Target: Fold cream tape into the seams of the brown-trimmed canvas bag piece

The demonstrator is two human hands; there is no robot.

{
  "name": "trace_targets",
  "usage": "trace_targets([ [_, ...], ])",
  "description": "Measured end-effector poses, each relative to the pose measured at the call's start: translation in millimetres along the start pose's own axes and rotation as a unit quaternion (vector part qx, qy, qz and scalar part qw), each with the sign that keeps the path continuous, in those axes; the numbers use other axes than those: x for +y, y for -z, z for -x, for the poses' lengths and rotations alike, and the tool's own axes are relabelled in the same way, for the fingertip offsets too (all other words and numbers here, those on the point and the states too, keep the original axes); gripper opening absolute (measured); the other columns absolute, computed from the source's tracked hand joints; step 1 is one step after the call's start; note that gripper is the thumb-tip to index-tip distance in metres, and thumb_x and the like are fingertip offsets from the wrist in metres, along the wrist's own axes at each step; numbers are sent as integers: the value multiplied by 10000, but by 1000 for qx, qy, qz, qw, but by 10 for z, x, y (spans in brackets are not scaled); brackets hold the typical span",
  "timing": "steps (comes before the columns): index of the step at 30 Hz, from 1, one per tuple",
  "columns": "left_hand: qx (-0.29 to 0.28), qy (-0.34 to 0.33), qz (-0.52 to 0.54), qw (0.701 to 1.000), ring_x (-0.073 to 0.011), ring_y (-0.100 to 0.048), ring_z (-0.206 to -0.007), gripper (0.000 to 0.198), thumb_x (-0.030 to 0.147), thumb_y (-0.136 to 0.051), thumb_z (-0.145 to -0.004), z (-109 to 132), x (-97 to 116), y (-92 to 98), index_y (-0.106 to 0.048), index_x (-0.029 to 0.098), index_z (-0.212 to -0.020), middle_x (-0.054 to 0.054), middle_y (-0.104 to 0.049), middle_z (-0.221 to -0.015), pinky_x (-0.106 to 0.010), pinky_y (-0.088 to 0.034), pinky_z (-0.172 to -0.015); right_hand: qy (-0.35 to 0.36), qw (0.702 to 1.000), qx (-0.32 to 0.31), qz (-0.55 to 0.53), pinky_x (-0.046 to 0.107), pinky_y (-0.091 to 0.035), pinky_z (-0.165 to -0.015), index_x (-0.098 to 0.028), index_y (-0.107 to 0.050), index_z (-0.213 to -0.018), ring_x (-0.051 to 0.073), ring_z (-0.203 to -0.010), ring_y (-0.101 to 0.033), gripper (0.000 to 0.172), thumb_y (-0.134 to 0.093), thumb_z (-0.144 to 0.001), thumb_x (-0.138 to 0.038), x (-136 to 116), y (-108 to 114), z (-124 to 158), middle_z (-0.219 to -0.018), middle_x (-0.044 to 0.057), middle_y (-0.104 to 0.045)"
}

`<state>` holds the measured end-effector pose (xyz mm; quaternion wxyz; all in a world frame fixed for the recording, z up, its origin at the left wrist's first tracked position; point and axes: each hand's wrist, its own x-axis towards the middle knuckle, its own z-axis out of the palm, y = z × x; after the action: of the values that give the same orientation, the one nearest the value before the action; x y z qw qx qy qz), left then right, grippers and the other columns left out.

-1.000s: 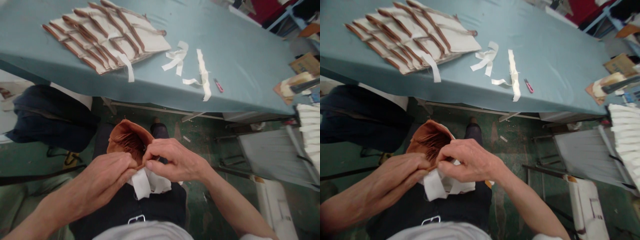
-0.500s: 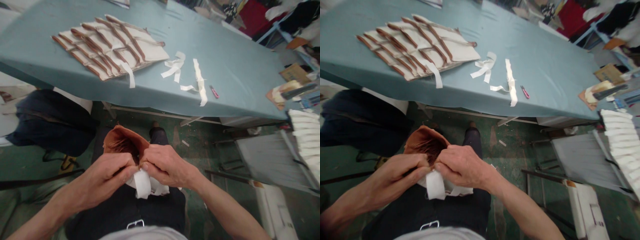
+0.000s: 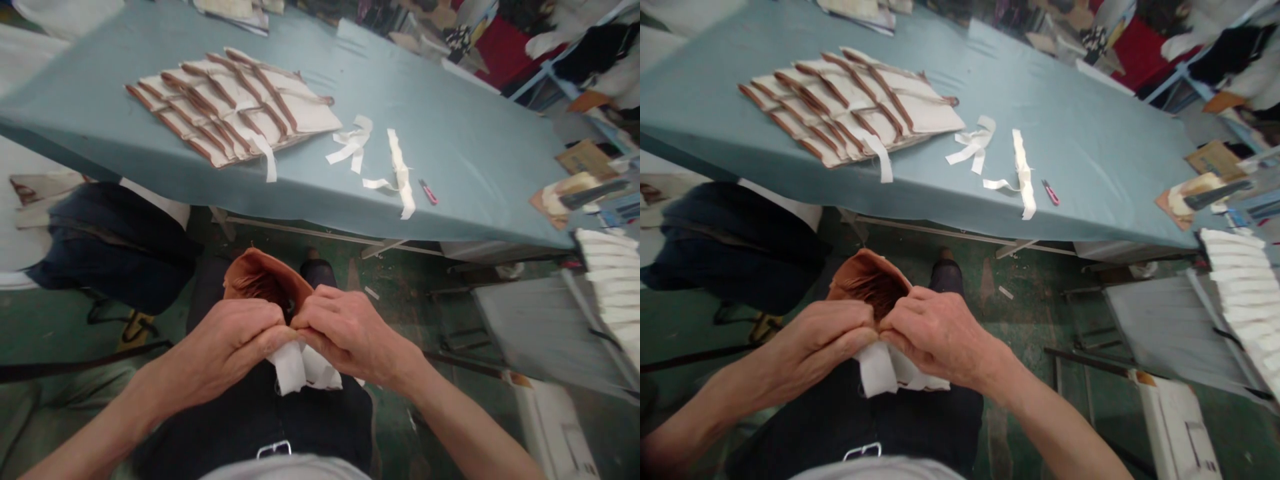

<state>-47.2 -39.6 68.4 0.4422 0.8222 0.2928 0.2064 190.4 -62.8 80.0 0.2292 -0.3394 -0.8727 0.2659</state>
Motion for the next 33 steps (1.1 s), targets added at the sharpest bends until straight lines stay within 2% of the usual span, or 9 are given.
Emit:
trace_targets([
  [6,-17,-41,-31,999,-115,-516,-607,379,215,-472,-1095,-34,79,-138,-492,211,-717,59,-558,-665,-274,-349,-599,-11,998,-2,-68,306,-481,-815,-193,-634,-918,172,-814,-614,255,-511,-1139,-227,-49,89,86,-867,42,-736],
  [10,79,-66,-115,988,-133,-527,-565,329,106,-481,-989,-37,162,-391,-506,215,-679,36,-582,-627,-308,-331,-566,-45,996,-31,-70,316,-427,-728,-203,-591,-871,177,-784,-570,311,-448,-1147,-222,-67,104,227,-818,34,-698],
  [12,123,-77,-111,983,-126,-513,-523,313,66,-477,-942,-56,220,-548,-515,214,-669,35,-586,-600,-307,-323,-540,-59,993,-16,-103,322,-436,-742,-207,-582,-852,179,-783,-567,375,-402,-1170,-291,-54,97,295,-788,31,-675],
  [15,140,-75,-75,984,-110,-504,-476,289,44,-503,-888,-113,310,-733,-524,208,-651,40,-600,-565,-301,-307,-513,-86,982,35,-166,322,-468,-778,-203,-605,-851,182,-815,-607,472,-367,-1188,-433,-3,92,366,-797,39,-676],
  [18,98,-66,-72,990,-107,-502,-452,258,69,-587,-834,-195,374,-834,-530,199,-619,39,-623,-544,-325,-242,-499,-154,976,23,-151,303,-450,-742,-192,-641,-854,167,-781,-618,520,-383,-1178,-507,61,123,377,-808,36,-675],
  [23,-9,-45,-90,995,-121,-537,-491,238,76,-683,-777,-372,392,-982,-599,181,-581,23,-700,-582,-338,-168,-495,-291,950,-98,-61,293,-383,-711,-183,-674,-838,155,-733,-615,427,-485,-1151,-405,149,201,231,-799,27,-718],
  [28,-128,-139,-150,970,-186,-618,-559,216,195,-762,-881,-567,422,-1119,-731,167,-669,-43,-760,-652,-335,-335,-518,-344,921,-174,-63,294,-367,-712,-189,-737,-829,152,-733,-660,372,-558,-1119,-339,169,229,-51,-815,21,-780],
  [31,-140,-195,-198,950,-201,-634,-554,186,174,-756,-908,-650,419,-1139,-762,159,-722,-55,-759,-650,-337,-385,-516,-330,915,-207,-101,288,-401,-738,-182,-721,-798,152,-747,-673,382,-544,-1118,-292,167,235,-195,-818,21,-784],
  [33,-137,-199,-200,949,-211,-676,-594,179,166,-737,-929,-674,383,-1141,-767,157,-752,-64,-781,-697,-344,-439,-550,-322,915,-203,-136,286,-423,-758,-177,-696,-799,153,-767,-675,387,-507,-1126,-264,189,214,-247,-834,25,-778],
])
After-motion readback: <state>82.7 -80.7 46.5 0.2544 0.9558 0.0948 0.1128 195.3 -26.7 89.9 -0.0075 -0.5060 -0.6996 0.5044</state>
